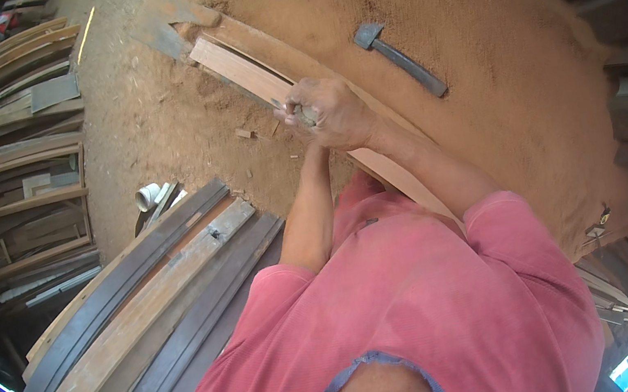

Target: The person uses a circular saw to cut a long curved wooden plank, then switches to a hand plane and mallet to smooth and shape the plank's edges. The person repeatedly planes the wood, adjusting the plank's position to work on different sections.

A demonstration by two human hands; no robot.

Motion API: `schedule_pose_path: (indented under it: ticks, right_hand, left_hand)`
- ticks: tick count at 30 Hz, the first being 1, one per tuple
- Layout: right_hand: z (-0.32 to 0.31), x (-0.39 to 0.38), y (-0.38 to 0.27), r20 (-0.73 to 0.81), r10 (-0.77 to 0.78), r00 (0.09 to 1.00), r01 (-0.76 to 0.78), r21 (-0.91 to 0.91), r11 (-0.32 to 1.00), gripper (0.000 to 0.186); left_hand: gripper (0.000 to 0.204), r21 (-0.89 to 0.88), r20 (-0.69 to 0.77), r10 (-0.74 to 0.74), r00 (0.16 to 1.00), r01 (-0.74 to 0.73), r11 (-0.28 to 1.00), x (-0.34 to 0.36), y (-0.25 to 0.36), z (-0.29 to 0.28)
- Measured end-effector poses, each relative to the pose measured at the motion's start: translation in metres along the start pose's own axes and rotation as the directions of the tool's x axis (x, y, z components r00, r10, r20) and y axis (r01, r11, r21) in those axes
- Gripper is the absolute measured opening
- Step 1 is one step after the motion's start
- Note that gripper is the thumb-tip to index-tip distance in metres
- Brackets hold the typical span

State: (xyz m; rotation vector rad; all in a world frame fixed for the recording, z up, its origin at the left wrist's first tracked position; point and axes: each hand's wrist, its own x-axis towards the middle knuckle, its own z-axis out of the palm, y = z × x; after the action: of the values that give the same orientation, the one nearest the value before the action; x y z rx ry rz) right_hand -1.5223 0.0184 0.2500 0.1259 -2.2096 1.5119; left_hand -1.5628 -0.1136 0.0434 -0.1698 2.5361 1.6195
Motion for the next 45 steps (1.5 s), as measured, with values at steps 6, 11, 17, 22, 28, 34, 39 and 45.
schedule_pose_path:
  ticks: [6, 11, 17, 22, 28, 34, 39, 45]
  right_hand:
    - [-0.038, 0.007, 0.031, 0.081, 0.181, 0.98, -0.188, 0.088, 0.978, 0.02]
    - [-0.052, 0.012, 0.076, 0.146, 0.467, 0.872, -0.484, 0.4, 0.778, 0.018]
    - [-0.073, 0.028, 0.126, 0.163, 0.438, 0.884, -0.462, 0.452, 0.763, 0.016]
    - [-0.055, 0.033, 0.046, 0.242, 0.264, 0.934, -0.293, 0.095, 0.951, 0.017]
    - [-0.011, -0.061, -0.054, 0.136, 0.009, 0.991, -0.002, -0.057, 0.998, 0.014]
    - [-0.074, -0.156, -0.082, 0.064, 0.269, 0.961, -0.237, -0.31, 0.921, 0.015]
    - [-0.067, -0.159, -0.101, 0.017, 0.428, 0.904, -0.369, -0.474, 0.8, 0.021]
    - [-0.075, -0.151, -0.067, -0.029, 0.474, 0.88, -0.452, -0.357, 0.818, 0.017]
  left_hand:
    - [0.077, 0.05, -0.062, -0.059, 0.996, 0.063, 0.997, 0.002, 0.022, -0.003]
    - [0.074, 0.134, -0.044, -0.128, 0.991, 0.132, 0.982, -0.006, 0.047, -0.01]
    - [0.071, 0.233, -0.131, -0.072, 0.989, 0.101, 0.967, 0.009, 0.016, -0.001]
    - [0.092, 0.166, -0.032, -0.025, 0.999, 0.03, 0.986, 0.004, 0.02, -0.007]
    - [0.09, 0.169, -0.142, 0.042, 0.989, -0.018, 0.986, 0.011, 0.004, 0.001]
    - [0.091, 0.218, 0.009, -0.157, 0.988, 0.151, 0.964, -0.009, 0.073, -0.007]
    - [0.093, 0.171, -0.077, -0.212, 0.974, 0.223, 0.96, -0.026, 0.043, 0.0]
    - [0.102, 0.198, -0.019, -0.192, 0.981, 0.192, 0.961, -0.046, 0.079, -0.005]
